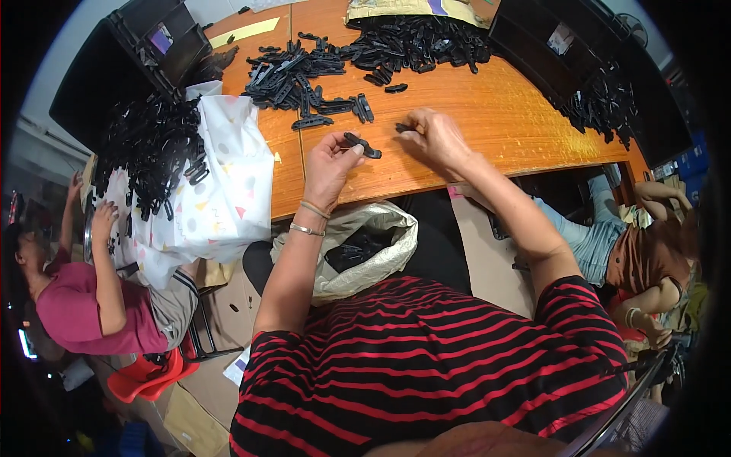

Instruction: Sorting and inspecting small black plastic components on a workbench in a production facility.

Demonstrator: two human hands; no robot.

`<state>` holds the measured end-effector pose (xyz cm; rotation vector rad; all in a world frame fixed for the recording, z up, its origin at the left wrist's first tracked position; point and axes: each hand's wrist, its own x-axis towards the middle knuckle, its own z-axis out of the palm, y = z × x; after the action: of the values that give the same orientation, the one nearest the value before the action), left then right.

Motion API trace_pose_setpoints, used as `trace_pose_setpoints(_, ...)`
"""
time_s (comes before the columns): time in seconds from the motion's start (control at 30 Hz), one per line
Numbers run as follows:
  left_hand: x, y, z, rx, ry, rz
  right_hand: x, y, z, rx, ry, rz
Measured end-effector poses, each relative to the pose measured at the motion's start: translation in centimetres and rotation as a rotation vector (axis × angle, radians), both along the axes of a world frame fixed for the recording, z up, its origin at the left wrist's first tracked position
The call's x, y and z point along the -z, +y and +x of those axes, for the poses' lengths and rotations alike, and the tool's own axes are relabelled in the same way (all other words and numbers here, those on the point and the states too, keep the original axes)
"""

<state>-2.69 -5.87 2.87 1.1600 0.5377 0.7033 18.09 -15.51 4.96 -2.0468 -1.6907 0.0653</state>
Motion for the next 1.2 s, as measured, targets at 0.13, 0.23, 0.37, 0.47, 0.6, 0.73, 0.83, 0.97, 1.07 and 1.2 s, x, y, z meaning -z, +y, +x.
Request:
trace_pose_setpoints(0.13, -0.5, -0.9, 0.2, -0.009, -0.048, 0.055, -1.8, -0.9, -5.1, -0.163, 0.268, 0.337)
trace_pose_setpoints(0.23, -0.5, -1.2, 0.1, -0.017, -0.086, 0.097, -1.5, -0.9, -6.4, -0.180, 0.311, 0.366)
trace_pose_setpoints(0.37, -0.3, -1.3, -0.2, -0.020, -0.105, 0.125, -1.2, -0.8, -6.7, -0.181, 0.347, 0.374)
trace_pose_setpoints(0.47, -0.4, -1.5, -0.5, -0.037, -0.108, 0.139, -0.9, -0.6, -6.8, -0.161, 0.396, 0.338)
trace_pose_setpoints(0.6, -0.1, -1.8, -0.6, -0.051, -0.111, 0.189, -0.8, -0.6, -7.0, -0.170, 0.353, 0.357)
trace_pose_setpoints(0.73, -0.4, -2.4, -0.6, -0.076, -0.137, 0.217, -0.8, -0.6, -7.2, -0.197, 0.304, 0.411)
trace_pose_setpoints(0.83, -1.2, -3.7, -0.5, -0.087, -0.199, 0.219, -0.8, -0.8, -7.4, -0.158, 0.159, 0.419)
trace_pose_setpoints(0.97, -1.4, -3.8, -0.5, -0.172, -0.079, 0.389, -1.0, -0.6, -8.1, -0.126, 0.194, 0.453)
trace_pose_setpoints(1.07, -1.9, -3.9, -0.8, -0.195, -0.046, 0.432, -0.4, -0.6, -8.3, -0.127, 0.302, 0.446)
trace_pose_setpoints(1.2, -1.3, -3.4, -1.4, -0.187, -0.032, 0.447, 0.4, -0.6, -8.3, -0.208, 0.401, 0.355)
